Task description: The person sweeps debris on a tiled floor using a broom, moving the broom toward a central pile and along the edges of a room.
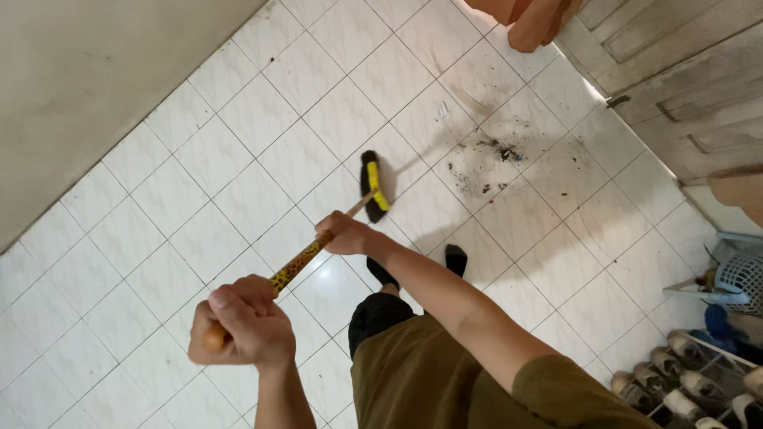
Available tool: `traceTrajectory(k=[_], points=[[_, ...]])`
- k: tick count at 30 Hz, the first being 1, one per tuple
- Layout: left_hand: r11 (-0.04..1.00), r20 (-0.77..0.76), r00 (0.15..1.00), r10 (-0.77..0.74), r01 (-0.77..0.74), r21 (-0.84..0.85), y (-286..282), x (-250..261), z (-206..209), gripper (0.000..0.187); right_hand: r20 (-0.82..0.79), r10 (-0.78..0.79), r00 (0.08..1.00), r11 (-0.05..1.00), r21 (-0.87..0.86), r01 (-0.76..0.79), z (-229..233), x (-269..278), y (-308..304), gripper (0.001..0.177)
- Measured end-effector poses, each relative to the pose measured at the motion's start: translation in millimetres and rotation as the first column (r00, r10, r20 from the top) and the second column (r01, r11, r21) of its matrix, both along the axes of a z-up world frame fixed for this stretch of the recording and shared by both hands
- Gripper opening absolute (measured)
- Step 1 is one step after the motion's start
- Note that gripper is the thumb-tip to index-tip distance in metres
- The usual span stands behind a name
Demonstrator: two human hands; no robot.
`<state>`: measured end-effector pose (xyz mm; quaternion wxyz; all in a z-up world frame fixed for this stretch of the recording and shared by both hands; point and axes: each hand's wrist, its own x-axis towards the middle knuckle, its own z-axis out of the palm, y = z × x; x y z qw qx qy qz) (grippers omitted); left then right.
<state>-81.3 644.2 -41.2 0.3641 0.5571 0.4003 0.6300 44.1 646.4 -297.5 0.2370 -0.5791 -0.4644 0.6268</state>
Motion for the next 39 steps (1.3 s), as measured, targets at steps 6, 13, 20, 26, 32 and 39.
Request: traceTrajectory(k=[6,13,20,26,32,39], points=[[0.995,0.220,0.975,0.015,0.007,-0.098,18,-12,-21,0.055,0.220,-0.006,0.976,0.981,0.190,-0.037,-12,26,0,0.013],[0.984,-0.097,0.995,0.011,-0.028,-0.177,35,-74,69,0.053,0.085,-0.136,0.987,0.891,0.447,0.085,42,-33,48,0.011],[0.896,-0.166,0.911,-0.376,0.404,0.185,62,-43,55,0.047,-0.075,-0.270,0.960,0.831,0.486,0.272,38,-69,84,0.036],[0.938,-0.159,0.937,-0.312,0.330,0.109,73,-17,15,0.050,-0.104,-0.223,0.969,0.911,0.332,0.245,7,-44,71,0.044],[0.984,-0.027,0.984,-0.178,0.177,-0.031,79,29,-8,0.056,-0.055,-0.191,0.980,0.936,0.289,0.199,-11,27,36,0.035],[0.989,0.029,0.993,-0.115,0.112,0.092,72,79,4,0.056,-0.057,-0.174,0.983,0.964,0.195,0.182,19,80,32,0.041]])
